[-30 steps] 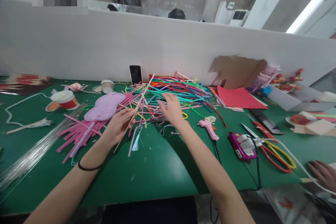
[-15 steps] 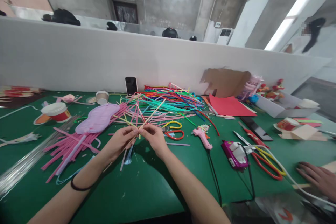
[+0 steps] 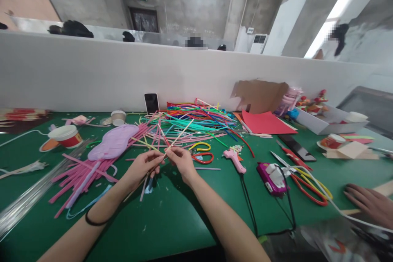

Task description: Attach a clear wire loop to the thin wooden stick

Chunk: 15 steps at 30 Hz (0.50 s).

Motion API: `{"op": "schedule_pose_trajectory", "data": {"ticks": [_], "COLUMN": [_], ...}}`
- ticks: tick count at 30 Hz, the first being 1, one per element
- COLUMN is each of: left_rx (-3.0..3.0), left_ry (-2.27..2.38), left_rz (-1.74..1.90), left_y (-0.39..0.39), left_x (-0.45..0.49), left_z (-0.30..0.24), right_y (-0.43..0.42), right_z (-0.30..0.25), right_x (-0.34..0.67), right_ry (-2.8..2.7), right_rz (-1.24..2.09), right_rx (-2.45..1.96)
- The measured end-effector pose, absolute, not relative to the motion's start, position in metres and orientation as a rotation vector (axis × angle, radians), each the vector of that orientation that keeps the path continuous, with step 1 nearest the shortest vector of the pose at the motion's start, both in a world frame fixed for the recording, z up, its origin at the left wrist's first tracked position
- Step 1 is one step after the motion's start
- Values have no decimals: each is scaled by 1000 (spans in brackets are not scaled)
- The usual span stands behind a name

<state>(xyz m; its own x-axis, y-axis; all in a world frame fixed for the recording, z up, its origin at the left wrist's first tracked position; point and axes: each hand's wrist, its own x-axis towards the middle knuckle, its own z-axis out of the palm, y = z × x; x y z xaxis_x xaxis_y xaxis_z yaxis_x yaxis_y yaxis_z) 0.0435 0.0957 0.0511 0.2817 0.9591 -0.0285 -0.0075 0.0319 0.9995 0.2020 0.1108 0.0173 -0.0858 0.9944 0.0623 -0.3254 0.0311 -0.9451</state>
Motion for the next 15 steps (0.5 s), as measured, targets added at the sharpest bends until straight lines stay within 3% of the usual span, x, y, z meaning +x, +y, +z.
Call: {"op": "schedule_pose_trajectory", "data": {"ticks": [15], "left_rx": [1288], "left_ry": [978], "left_rz": [935], "left_y": [92], "left_x": [48], "left_z": [52], "right_y": [102], "right_z": [18], "right_x": [197], "right_ry": [-952], "right_rz": [1378], "right_rx": [-912]}}
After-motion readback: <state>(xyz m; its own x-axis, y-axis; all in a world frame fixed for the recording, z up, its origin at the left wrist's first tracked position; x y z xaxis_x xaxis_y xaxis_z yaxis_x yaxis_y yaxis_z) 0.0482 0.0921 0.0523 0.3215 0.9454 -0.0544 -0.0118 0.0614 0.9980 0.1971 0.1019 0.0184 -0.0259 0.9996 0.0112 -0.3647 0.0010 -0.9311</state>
